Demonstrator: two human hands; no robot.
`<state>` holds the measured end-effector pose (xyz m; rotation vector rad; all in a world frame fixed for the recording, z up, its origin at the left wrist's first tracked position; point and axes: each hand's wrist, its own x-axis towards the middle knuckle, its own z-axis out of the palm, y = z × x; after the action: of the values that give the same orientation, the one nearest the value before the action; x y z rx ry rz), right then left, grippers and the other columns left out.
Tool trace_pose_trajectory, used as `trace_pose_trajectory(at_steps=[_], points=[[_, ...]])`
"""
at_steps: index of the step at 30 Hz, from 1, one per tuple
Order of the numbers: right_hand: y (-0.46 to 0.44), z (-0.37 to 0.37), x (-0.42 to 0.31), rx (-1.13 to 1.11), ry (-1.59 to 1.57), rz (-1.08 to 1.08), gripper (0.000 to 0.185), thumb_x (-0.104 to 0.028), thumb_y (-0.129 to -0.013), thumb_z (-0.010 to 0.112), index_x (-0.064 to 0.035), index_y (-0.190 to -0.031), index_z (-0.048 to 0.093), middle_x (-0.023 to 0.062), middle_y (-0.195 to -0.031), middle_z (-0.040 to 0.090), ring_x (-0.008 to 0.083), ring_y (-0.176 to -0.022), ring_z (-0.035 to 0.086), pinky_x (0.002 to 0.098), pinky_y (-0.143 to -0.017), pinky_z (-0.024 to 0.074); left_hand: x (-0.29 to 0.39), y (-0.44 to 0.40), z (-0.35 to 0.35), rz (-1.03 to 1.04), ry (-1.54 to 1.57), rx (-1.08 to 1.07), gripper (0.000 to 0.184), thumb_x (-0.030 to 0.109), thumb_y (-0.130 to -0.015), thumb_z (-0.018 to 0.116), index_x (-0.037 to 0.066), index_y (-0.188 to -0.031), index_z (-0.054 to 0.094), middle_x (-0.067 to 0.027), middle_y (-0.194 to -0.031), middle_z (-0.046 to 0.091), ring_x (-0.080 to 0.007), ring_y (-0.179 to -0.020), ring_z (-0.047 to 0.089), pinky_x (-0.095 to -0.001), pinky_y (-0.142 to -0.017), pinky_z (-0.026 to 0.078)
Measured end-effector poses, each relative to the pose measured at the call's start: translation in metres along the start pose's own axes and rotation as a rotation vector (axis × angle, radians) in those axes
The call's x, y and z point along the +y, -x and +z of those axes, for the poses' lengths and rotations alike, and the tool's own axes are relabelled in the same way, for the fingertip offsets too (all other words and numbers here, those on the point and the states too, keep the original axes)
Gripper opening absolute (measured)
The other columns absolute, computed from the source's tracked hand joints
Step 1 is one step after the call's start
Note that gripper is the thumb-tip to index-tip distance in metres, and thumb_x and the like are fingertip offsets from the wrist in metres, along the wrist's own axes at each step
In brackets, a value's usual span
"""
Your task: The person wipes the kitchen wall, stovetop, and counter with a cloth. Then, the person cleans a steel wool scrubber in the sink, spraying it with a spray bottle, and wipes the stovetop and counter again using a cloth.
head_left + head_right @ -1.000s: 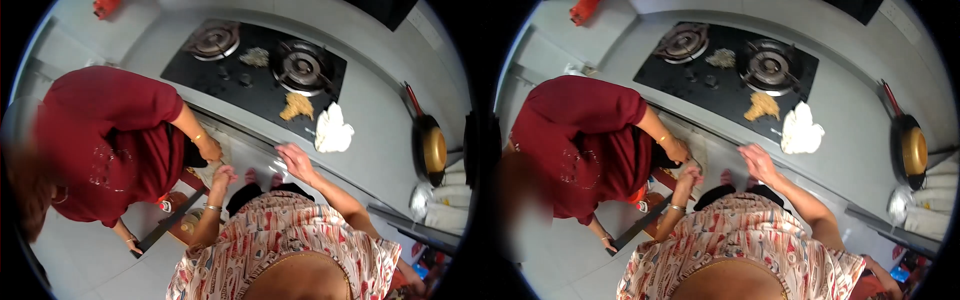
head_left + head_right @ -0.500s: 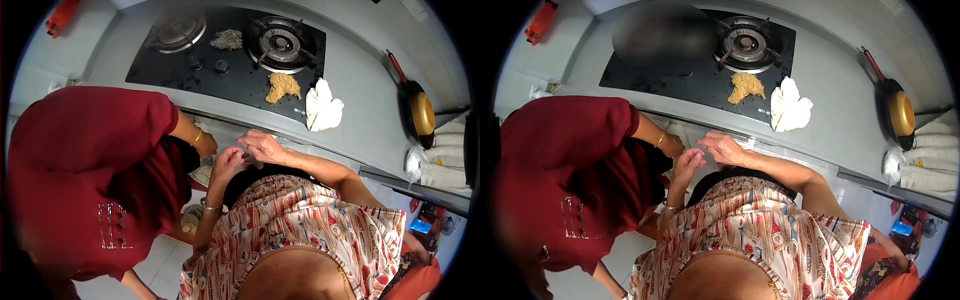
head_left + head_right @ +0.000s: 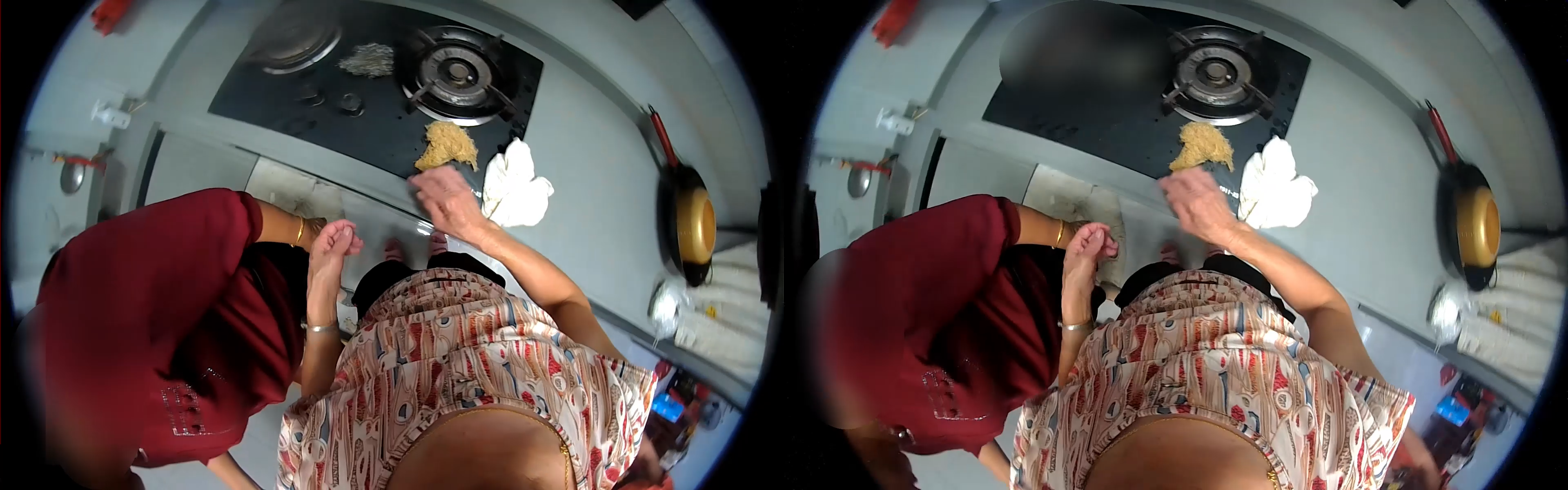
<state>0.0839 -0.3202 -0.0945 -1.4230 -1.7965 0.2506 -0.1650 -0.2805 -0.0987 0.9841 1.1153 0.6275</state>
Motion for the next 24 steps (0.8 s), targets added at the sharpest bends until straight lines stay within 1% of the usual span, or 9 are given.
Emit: trace_pose_trajectory(at_steps=[4,7,11,15,17,18,20,22,24], points=[[-0.003,-0.01,0.029,-0.067,0.155,0.167,0.04,-0.005,-0.073,0.059,-0.0023,-0.112,0.05,0.0158,-0.088,0.051,0.0332,-0.088,0.05,0.0404,-0.074,0.0414,0.01,-0.009,0.002,0.013,0.09,0.193,0.017,0.018,-0.089,0.051,0.004,-0.099,0.053,-0.0038,-0.077,0.057,-0.0146,-0.072,0.058,-0.0255,-0.066,0.049],[-0.013,-0.001,0.058,-0.144,0.037,0.11,0.04,-0.005,-0.074,0.059,-0.0019,-0.113,0.048,0.017,-0.087,0.05,0.0339,-0.085,0.049,0.0414,-0.073,0.0408,0.032,-0.033,-0.015,-0.005,0.148,0.269,0.014,0.016,-0.09,0.048,0.006,-0.099,0.052,-0.0023,-0.076,0.056,-0.0141,-0.067,0.059,-0.0247,-0.062,0.05],[-0.015,0.0,0.07,-0.141,0.077,0.07,0.039,-0.004,-0.074,0.059,-0.0011,-0.112,0.048,0.0179,-0.088,0.049,0.0346,-0.085,0.049,0.0418,-0.074,0.0396,0.036,-0.037,-0.033,0.036,0.214,0.471,0.014,0.016,-0.09,0.048,0.008,-0.101,0.052,-0.0023,-0.075,0.055,-0.015,-0.065,0.059,-0.0272,-0.059,0.051],[-0.012,0.002,0.057,-0.166,0.105,0.027,0.033,-0.004,-0.075,0.058,-0.0007,-0.107,0.049,0.017,-0.086,0.048,0.0342,-0.083,0.048,0.0418,-0.073,0.0389,0.024,-0.022,-0.058,0.077,0.353,0.616,0.027,0.016,-0.088,0.051,0.009,-0.113,0.042,-0.0057,-0.081,0.055,-0.0174,-0.065,0.059,-0.0296,-0.057,0.052],[-0.011,0.001,0.054,-0.204,0.104,0.045,0.03,-0.004,-0.075,0.057,-0.0008,-0.105,0.05,0.0168,-0.086,0.047,0.0339,-0.082,0.048,0.0419,-0.073,0.0387,0.015,-0.019,-0.069,0.093,0.359,0.851,0.038,0.013,-0.087,0.05,0.01,-0.121,0.034,-0.0081,-0.085,0.055,-0.0188,-0.065,0.059,-0.0303,-0.053,0.052],[-0.012,0.001,0.055,-0.223,0.086,0.053,0.027,-0.004,-0.076,0.057,-0.0011,-0.102,0.05,0.0169,-0.086,0.047,0.0339,-0.083,0.048,0.042,-0.073,0.0385,0.012,-0.015,-0.07,0.089,0.359,0.856,0.038,0.013,-0.087,0.05,0.01,-0.121,0.034,-0.0081,-0.085,0.055,-0.0188,-0.065,0.059,-0.0303,-0.053,0.052],[-0.013,0.002,0.061,-0.224,0.069,0.043,0.024,-0.005,-0.076,0.056,-0.0013,-0.099,0.05,0.0169,-0.087,0.047,0.0338,-0.083,0.047,0.0421,-0.073,0.0384,0.01,-0.01,-0.073,0.088,0.484,1.063,0.044,0.009,-0.085,0.051,0.01,-0.124,0.031,-0.0078,-0.086,0.054,-0.0162,-0.055,0.057,-0.0257,-0.039,0.047],[-0.011,0.002,0.065,-0.231,0.06,0.033,0.022,-0.004,-0.076,0.056,-0.0017,-0.096,0.05,0.0172,-0.088,0.048,0.0339,-0.085,0.047,0.0423,-0.073,0.0382,0.001,-0.003,-0.08,0.103,0.576,1.14,0.046,0.008,-0.084,0.051,0.01,-0.125,0.031,-0.0077,-0.087,0.053,-0.0164,-0.054,0.057,-0.0253,-0.039,0.046],[-0.01,0.004,0.07,-0.229,0.058,0.04,0.021,-0.005,-0.077,0.055,-0.0019,-0.097,0.05,0.0171,-0.087,0.048,0.0341,-0.085,0.047,0.0421,-0.074,0.0378,-0.01,0.003,-0.088,0.136,0.583,1.217,0.04,0.007,-0.083,0.05,0.011,-0.12,0.035,-0.0068,-0.085,0.053,-0.0159,-0.053,0.056,-0.0257,-0.038,0.045]])
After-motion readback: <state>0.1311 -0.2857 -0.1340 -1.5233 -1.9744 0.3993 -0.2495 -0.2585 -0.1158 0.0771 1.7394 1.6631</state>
